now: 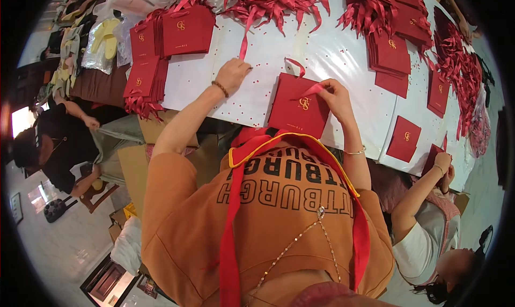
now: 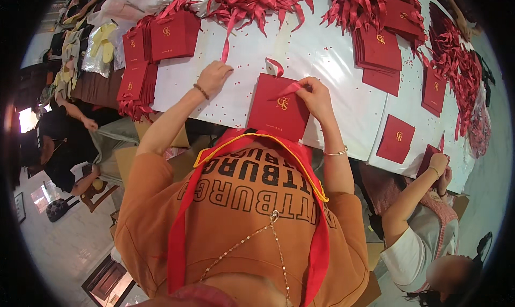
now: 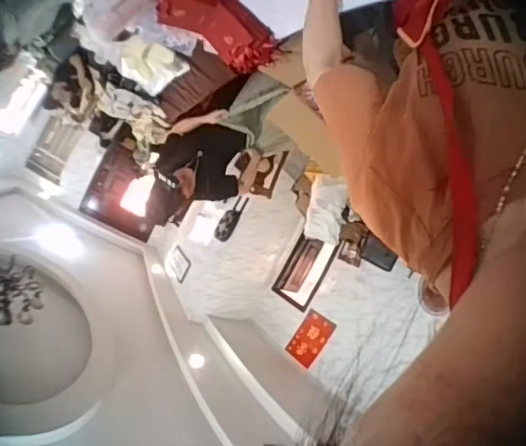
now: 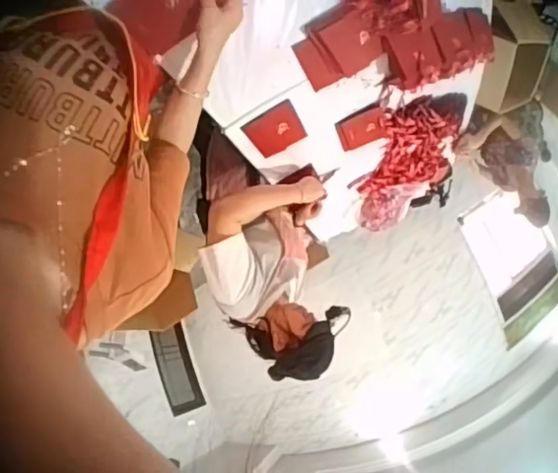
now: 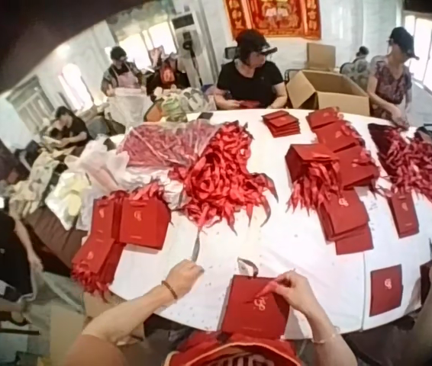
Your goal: Threading and tying red ribbons on small red gift bags at a communal work table.
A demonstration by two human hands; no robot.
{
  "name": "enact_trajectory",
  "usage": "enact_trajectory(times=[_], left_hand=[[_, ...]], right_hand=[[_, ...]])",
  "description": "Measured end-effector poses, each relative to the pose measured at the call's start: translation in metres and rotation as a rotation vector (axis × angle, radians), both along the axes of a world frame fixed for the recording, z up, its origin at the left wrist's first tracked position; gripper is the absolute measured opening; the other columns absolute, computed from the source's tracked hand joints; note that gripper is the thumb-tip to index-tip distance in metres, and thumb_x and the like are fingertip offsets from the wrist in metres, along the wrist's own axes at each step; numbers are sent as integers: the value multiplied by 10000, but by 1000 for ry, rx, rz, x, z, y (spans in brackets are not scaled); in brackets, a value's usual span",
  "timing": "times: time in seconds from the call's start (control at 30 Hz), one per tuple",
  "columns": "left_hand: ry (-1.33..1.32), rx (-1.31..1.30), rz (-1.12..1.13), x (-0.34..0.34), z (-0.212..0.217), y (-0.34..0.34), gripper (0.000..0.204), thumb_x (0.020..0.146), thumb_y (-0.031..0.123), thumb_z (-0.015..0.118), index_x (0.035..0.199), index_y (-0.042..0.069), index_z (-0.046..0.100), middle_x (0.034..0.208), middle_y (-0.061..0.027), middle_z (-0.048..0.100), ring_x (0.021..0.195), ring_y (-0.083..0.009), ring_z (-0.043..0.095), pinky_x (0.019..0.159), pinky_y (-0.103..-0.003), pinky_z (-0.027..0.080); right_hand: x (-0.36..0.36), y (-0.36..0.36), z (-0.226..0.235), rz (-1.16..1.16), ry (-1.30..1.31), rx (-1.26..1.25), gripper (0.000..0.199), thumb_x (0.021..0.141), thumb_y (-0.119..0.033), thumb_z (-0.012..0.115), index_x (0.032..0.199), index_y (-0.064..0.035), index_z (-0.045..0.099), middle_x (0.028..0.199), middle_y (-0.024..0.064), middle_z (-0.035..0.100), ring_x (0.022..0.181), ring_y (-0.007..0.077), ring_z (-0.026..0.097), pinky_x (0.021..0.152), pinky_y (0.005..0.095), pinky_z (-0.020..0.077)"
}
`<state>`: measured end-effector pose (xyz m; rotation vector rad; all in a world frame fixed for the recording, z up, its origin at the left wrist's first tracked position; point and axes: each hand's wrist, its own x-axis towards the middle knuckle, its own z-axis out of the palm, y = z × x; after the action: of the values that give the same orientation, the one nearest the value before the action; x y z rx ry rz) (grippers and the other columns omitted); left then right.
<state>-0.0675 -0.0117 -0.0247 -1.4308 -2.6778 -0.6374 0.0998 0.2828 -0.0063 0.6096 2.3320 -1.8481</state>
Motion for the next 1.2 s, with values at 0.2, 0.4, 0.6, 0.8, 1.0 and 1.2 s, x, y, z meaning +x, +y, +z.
enact_trajectory(times=[0.2,0.4,0.6,0.8,1.0,1.2], left_hand=[[-372,140,176,43,17,-13,126,813,130,599,873,22,622,775,-117,580,764,-270,572,693,-349,458],[-454,140,139,53,17,-12,147,803,127,617,900,17,630,801,-120,597,741,-237,585,683,-317,463],[-289,163,143,56,37,9,134,792,131,621,867,20,631,819,-104,606,781,-254,577,685,-334,455],[-356,345,71,62,57,48,132,788,152,633,819,24,620,830,-88,643,713,-217,592,638,-318,458],[-968,448,194,73,58,65,159,799,136,622,871,-4,600,774,-86,644,705,-134,608,642,-262,477],[-859,233,251,80,59,70,118,818,90,601,875,-13,611,783,-62,634,702,-110,580,643,-246,460]], right_hand=[[-14,-5,7,-59,-42,221,390,881,-359,485,952,6,600,752,172,611,698,260,579,669,336,440],[-12,-18,21,-237,48,156,366,834,-231,604,1110,-13,503,942,154,611,813,300,592,745,372,448],[-7,-23,22,-32,515,732,204,760,-116,651,933,-36,577,897,105,574,848,288,532,787,371,416],[-12,-43,11,243,520,785,233,755,-165,655,970,-80,624,928,67,593,895,262,546,779,377,427],[-16,-45,33,354,314,737,264,739,-200,677,978,-100,628,925,76,614,816,257,582,753,372,439],[-20,-38,46,258,48,327,312,712,-246,696,976,-90,643,826,119,661,745,256,635,675,342,473]])
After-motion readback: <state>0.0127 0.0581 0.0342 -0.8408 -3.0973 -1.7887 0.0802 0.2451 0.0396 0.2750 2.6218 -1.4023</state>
